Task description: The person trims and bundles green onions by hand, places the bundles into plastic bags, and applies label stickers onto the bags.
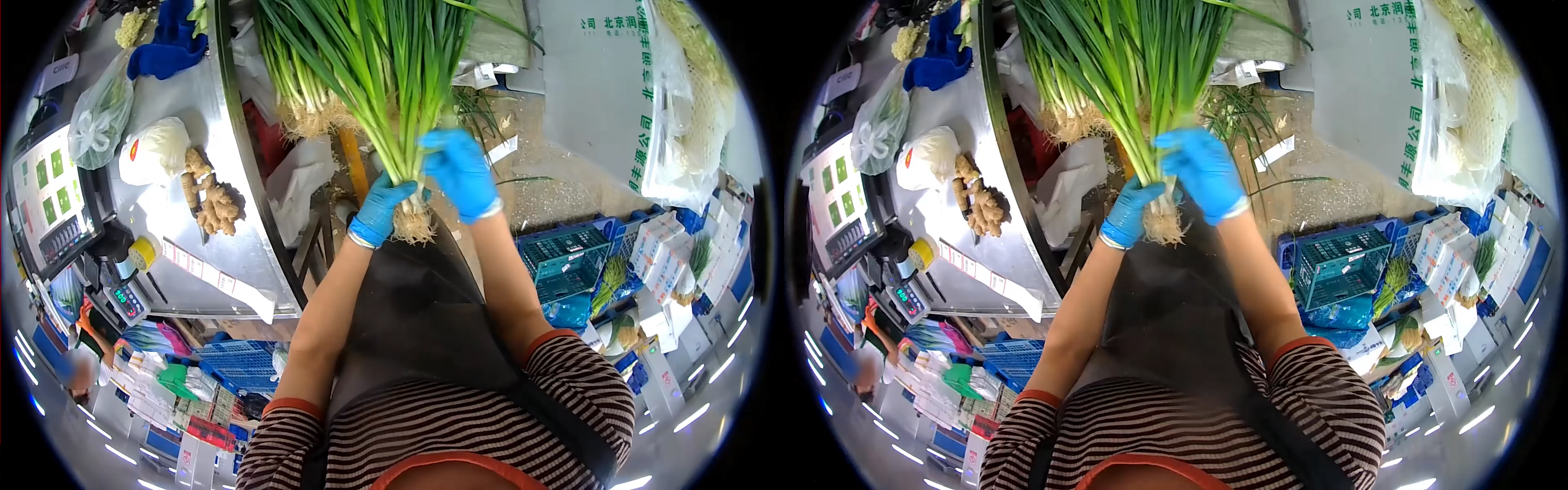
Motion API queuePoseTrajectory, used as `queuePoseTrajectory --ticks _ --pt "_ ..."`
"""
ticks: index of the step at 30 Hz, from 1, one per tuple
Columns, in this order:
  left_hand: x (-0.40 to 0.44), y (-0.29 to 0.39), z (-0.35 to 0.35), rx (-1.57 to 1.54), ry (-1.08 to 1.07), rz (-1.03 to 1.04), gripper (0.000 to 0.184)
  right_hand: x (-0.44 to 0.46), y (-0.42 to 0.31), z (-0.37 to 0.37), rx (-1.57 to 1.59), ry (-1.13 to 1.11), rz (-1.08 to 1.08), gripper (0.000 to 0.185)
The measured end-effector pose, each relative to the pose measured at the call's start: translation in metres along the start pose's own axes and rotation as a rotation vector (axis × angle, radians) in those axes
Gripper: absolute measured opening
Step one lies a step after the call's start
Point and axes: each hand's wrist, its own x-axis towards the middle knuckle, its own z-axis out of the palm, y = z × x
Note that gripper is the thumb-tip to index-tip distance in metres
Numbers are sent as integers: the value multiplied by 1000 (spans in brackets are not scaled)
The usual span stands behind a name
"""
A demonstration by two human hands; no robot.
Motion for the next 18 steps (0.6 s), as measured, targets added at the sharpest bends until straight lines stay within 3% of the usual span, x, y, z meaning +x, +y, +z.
queuePoseTrajectory --ticks 2,3,4,6,8,10,12,15,16,18 --pt "0 2 1 -16 -30 4 42 -16 -36 -29 154 152 -140 19" --pt "-1 5 2 0 -30 6 43 -14 -61 -37 418 334 -153 22" --pt "-2 9 4 15 -30 7 44 -14 -88 -62 1232 -205 41 28" --pt "-1 8 4 32 -26 13 45 -1 -117 -89 1047 -172 -362 48" --pt "-1 6 2 104 -1 15 44 18 -91 -151 399 92 -132 60" --pt "4 1 -1 218 25 62 45 22 -56 -138 -157 361 210 84" --pt "5 -10 -5 373 55 138 49 19 -16 -89 -236 205 465 92" --pt "-29 7 41 1427 488 261 65 28 7 -20 -155 -134 217 96" --pt "-37 20 56 1635 508 -39 85 33 10 -8 -121 -195 214 97" --pt "-51 34 82 2019 603 -58 106 40 13 1 -86 -259 205 98"
